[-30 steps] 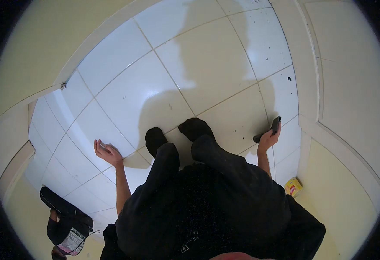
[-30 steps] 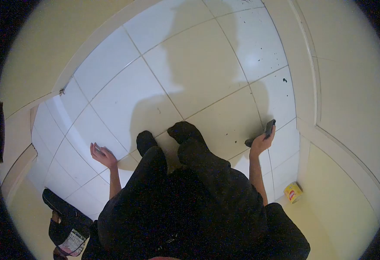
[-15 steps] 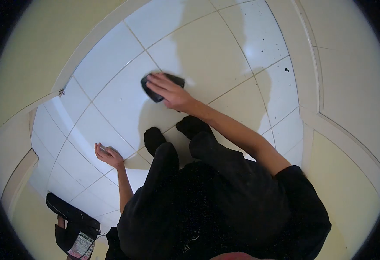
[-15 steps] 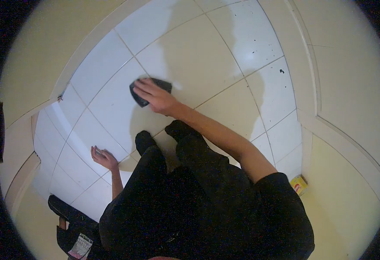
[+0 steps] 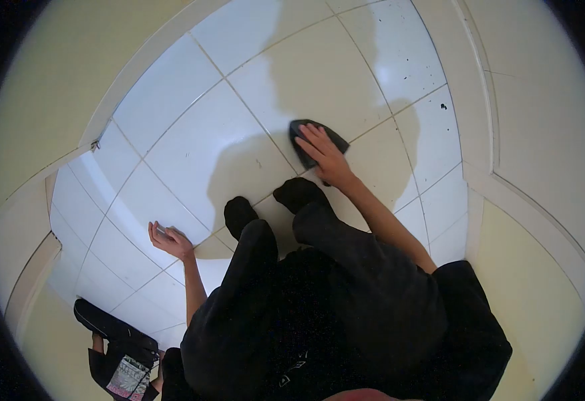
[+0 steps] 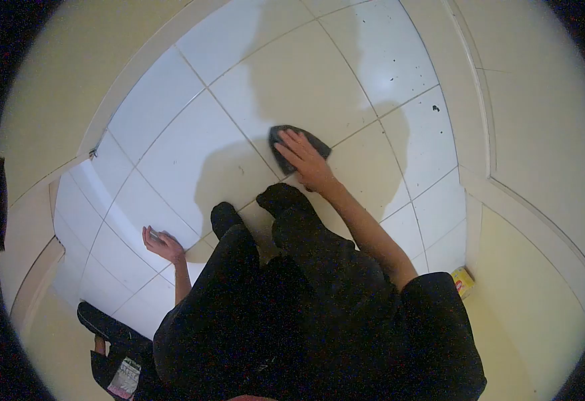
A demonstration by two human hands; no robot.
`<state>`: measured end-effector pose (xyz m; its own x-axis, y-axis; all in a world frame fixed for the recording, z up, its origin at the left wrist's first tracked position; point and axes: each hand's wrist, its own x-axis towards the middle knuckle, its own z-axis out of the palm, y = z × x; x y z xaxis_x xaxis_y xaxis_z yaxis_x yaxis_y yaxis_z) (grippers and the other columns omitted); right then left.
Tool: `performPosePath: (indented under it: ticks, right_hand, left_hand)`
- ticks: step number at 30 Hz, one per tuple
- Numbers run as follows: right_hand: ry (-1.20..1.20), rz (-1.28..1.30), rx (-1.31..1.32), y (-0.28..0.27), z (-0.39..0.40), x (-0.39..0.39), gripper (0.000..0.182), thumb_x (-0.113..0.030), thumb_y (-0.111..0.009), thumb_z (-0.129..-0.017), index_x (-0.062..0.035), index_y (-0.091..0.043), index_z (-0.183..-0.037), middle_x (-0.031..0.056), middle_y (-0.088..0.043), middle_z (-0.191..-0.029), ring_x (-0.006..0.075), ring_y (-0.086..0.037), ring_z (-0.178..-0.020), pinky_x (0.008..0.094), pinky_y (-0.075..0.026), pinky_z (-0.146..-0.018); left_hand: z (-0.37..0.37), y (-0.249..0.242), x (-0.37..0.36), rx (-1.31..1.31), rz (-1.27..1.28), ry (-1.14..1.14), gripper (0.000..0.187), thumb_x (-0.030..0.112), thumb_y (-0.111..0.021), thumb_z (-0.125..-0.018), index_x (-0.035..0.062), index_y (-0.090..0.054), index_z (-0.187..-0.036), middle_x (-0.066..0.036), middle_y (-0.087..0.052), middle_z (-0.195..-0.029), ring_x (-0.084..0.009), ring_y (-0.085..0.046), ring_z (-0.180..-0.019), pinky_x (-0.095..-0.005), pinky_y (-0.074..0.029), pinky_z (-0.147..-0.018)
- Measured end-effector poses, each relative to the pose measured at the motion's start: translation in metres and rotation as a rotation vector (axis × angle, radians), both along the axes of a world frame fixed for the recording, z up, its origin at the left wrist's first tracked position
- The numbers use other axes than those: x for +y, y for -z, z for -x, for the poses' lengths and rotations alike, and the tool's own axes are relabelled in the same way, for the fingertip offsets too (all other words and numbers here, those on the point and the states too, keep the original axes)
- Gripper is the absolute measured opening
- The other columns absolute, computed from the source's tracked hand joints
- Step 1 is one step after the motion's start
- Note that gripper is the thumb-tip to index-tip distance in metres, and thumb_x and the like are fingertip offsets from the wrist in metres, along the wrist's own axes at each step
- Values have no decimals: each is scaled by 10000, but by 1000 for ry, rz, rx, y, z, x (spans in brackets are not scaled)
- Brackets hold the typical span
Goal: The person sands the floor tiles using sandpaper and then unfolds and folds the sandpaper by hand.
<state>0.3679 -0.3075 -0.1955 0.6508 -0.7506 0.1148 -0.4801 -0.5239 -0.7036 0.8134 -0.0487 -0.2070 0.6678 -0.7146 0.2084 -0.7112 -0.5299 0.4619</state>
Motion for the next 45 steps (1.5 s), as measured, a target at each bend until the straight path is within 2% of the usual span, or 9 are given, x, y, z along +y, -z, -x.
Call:
performPosePath:
  ticks: [4,9,17,21,24,29,31,39,45]
  right_hand:
    - [362,10,64,6,61,50,849,175,-510,-651,-41,-508,-1471,217,-385,-1617,410,-337,-1517,565,-233,-1254]
    - [733,38,172,-2,132,118,805,171,-481,-684,-5,-473,-1469,248,-371,-1607,448,-299,-1519,543,-184,-1266]
    - [1190,90,86,-32,169,93,666,153,-436,-763,29,-548,-1408,236,-517,-1511,391,-479,-1419,465,-347,-1210]
    - [990,151,-193,-51,89,1,659,190,-389,-746,40,-612,-1347,216,-566,-1471,342,-535,-1383,428,-396,-1179]
    - [419,187,-186,-51,22,-70,782,207,-501,-598,-15,-610,-1340,197,-535,-1505,388,-447,-1454,463,-309,-1240]
    - [-18,-192,-115,-22,-89,-140,804,140,-611,-714,-48,-468,-1483,184,-451,-1570,366,-398,-1480,496,-284,-1269]
    - [-187,19,-80,-3,-111,-149,809,118,-620,-710,-27,-461,-1490,176,-449,-1577,354,-395,-1483,494,-274,-1273]
    - [-722,102,24,1,-61,-101,803,57,-612,-719,-14,-450,-1503,156,-425,-1604,302,-333,-1530,479,-235,-1290]
    - [-628,43,211,-15,41,-46,887,46,-637,-706,-26,-381,-1552,143,-309,-1669,284,-239,-1571,462,-174,-1316]
  left_hand:
    - [-2,6,3,42,21,-33,377,158,-468,-1041,-16,-516,-1373,-211,-413,-1495,-344,-422,-1334,-446,-435,-1062]
    - [3,-5,-5,-18,-4,3,367,157,-447,-1035,-30,-530,-1341,-228,-439,-1492,-363,-388,-1365,-478,-343,-1117]
    - [4,-6,-4,-8,-4,4,374,173,-447,-1039,-27,-529,-1345,-223,-439,-1503,-371,-386,-1378,-487,-325,-1135]
    - [-1,-1,-1,2,24,10,383,206,-443,-1053,-23,-529,-1348,-224,-439,-1502,-367,-387,-1374,-486,-329,-1132]
    - [5,-5,-4,7,19,2,391,224,-440,-1061,-25,-525,-1351,-226,-438,-1501,-367,-387,-1374,-484,-331,-1128]
    - [-1,-1,0,-40,12,22,386,124,-487,-1005,-12,-524,-1364,-205,-466,-1482,-361,-397,-1377,-488,-324,-1157]
    - [5,-8,-6,-40,-3,13,386,120,-489,-1001,-16,-526,-1360,-208,-472,-1476,-364,-400,-1379,-492,-316,-1164]
    - [3,-5,-4,-9,22,22,385,129,-456,-1013,-35,-522,-1355,-231,-453,-1488,-371,-387,-1383,-488,-307,-1157]
    - [3,-4,0,-10,9,38,375,134,-446,-1024,-35,-521,-1350,-228,-422,-1506,-360,-379,-1370,-469,-352,-1114]
